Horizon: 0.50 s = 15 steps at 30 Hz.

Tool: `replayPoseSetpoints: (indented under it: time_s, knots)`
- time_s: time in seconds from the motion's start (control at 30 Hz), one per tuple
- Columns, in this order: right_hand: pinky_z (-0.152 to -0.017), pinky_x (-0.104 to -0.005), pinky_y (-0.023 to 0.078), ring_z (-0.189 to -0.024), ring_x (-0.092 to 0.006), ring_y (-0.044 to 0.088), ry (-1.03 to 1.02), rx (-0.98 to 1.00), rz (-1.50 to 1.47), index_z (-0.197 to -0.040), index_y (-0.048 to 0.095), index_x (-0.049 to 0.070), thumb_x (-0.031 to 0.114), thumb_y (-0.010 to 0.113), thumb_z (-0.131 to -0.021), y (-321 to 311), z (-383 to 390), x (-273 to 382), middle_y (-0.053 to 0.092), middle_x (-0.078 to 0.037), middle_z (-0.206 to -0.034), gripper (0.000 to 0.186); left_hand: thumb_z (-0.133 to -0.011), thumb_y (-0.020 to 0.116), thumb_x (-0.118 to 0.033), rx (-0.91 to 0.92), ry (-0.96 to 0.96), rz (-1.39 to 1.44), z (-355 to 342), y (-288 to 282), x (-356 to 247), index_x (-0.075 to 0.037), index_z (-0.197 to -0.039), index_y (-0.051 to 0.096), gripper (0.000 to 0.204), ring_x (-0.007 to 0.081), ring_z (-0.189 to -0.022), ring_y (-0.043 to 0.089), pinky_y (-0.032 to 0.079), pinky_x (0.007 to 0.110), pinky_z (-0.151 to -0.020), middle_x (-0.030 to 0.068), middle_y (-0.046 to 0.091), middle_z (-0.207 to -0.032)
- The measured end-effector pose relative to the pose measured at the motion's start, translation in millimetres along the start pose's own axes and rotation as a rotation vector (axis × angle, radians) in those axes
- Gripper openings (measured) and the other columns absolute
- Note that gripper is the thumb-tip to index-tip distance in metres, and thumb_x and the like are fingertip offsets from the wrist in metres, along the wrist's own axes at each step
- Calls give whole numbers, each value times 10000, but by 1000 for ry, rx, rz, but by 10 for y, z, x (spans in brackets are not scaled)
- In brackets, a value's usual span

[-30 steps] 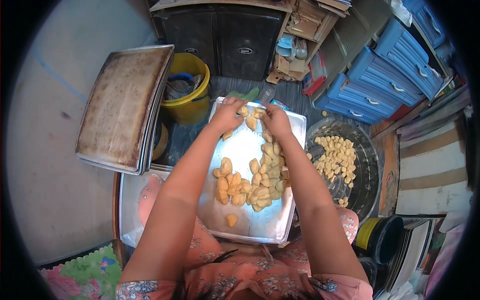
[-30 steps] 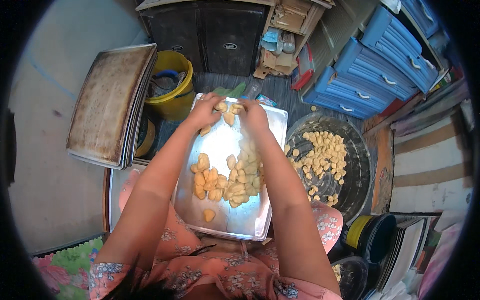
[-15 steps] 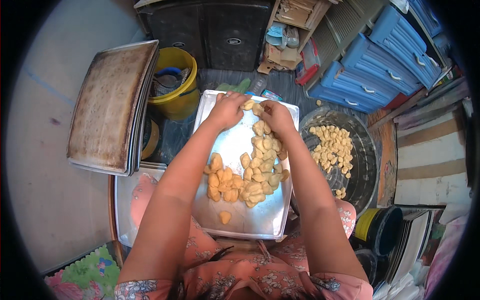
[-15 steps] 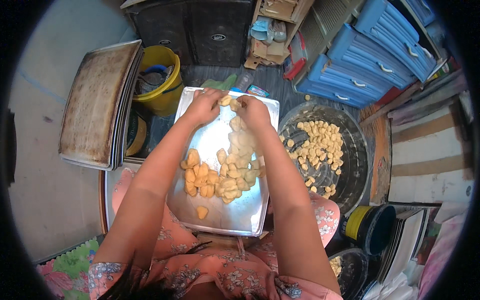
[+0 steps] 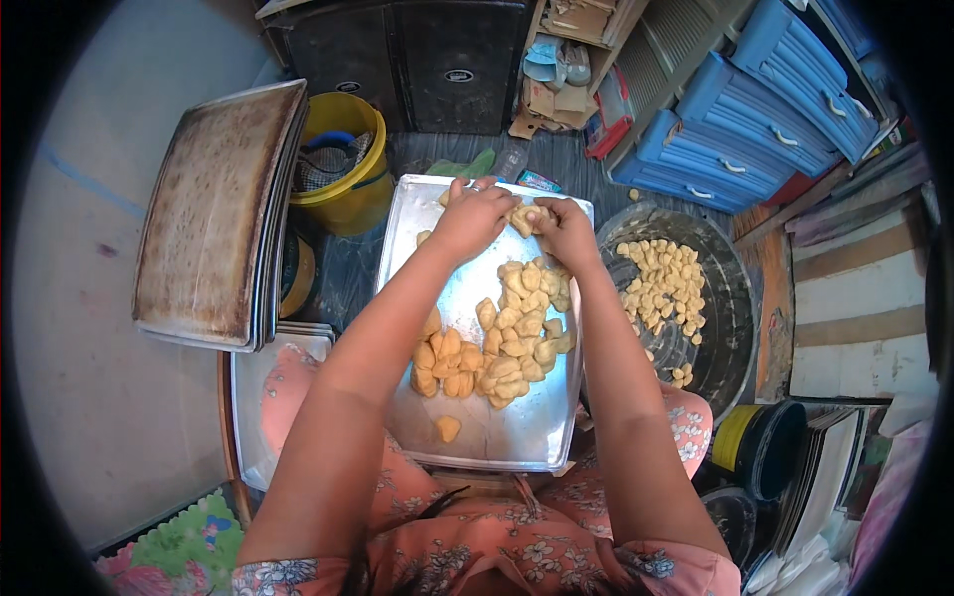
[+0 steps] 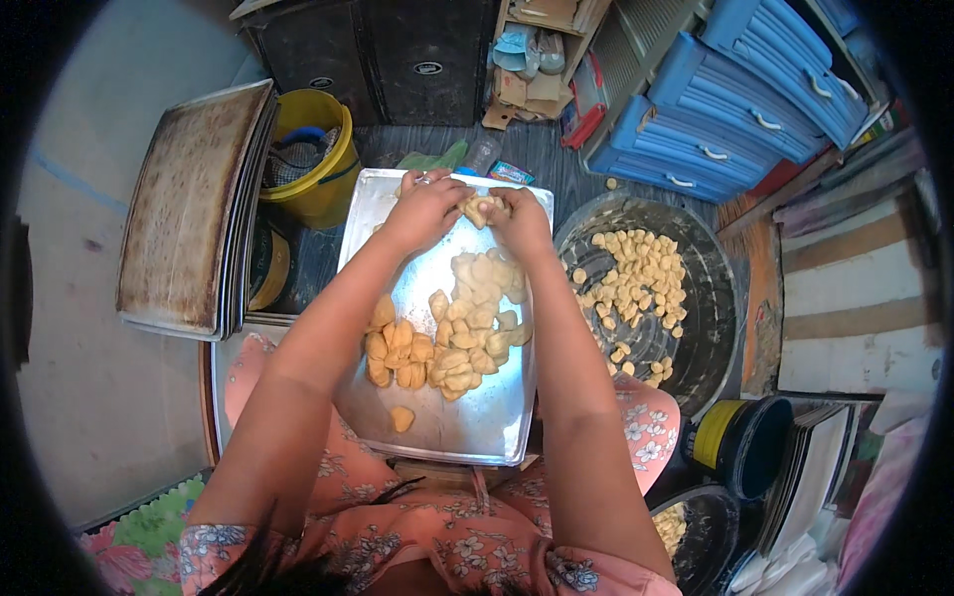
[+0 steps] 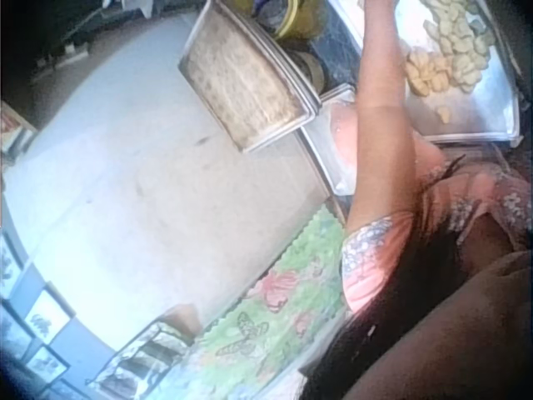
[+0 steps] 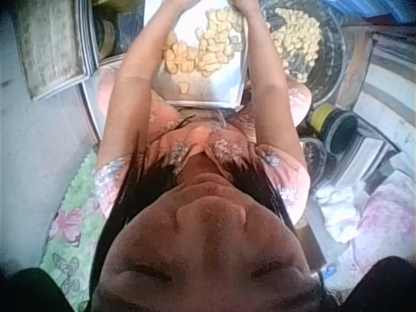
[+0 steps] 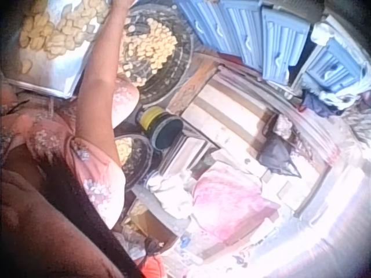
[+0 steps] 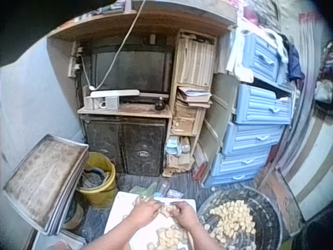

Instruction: Placing shaped dough pieces onto baking trays.

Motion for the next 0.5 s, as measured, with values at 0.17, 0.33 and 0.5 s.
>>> replayPoseSetpoints:
  time_s: [0.17,0.33,0.5]
  knots:
    - [-778,-376,492,-837,-325,636,-236,85,423,-1089,623,68,233,782,-658,-41,74,201,668,-132,-887,488,-759,616,-132,-136,78,-15,48,-52,-159,-136,-1114,634,356,280,-1316,333,208,498,-1040,87,495,-1302]
    - [-779,-382,491,-883,-310,642,-90,-54,228,-1090,625,105,227,762,-684,-191,18,29,670,-147,-964,446,-748,630,-147,-65,104,-10,65,6,-270,-141,-973,681,231,297,-1345,278,187,516,-1063,74,465,-1328]
    - [-761,-386,496,-858,-325,643,-330,-60,506,-1081,623,82,184,757,-683,-121,83,244,667,-141,-925,432,-738,640,-146,-30,142,-12,91,-122,-267,-120,-866,677,137,303,-1346,263,181,529,-1057,71,462,-1310]
Point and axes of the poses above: each hand's wrist, its own z-axis away from the middle knuckle, its own y-axis out of the palm, x = y × z, the point moved 8 cm from there along -z, towards the middle knuckle
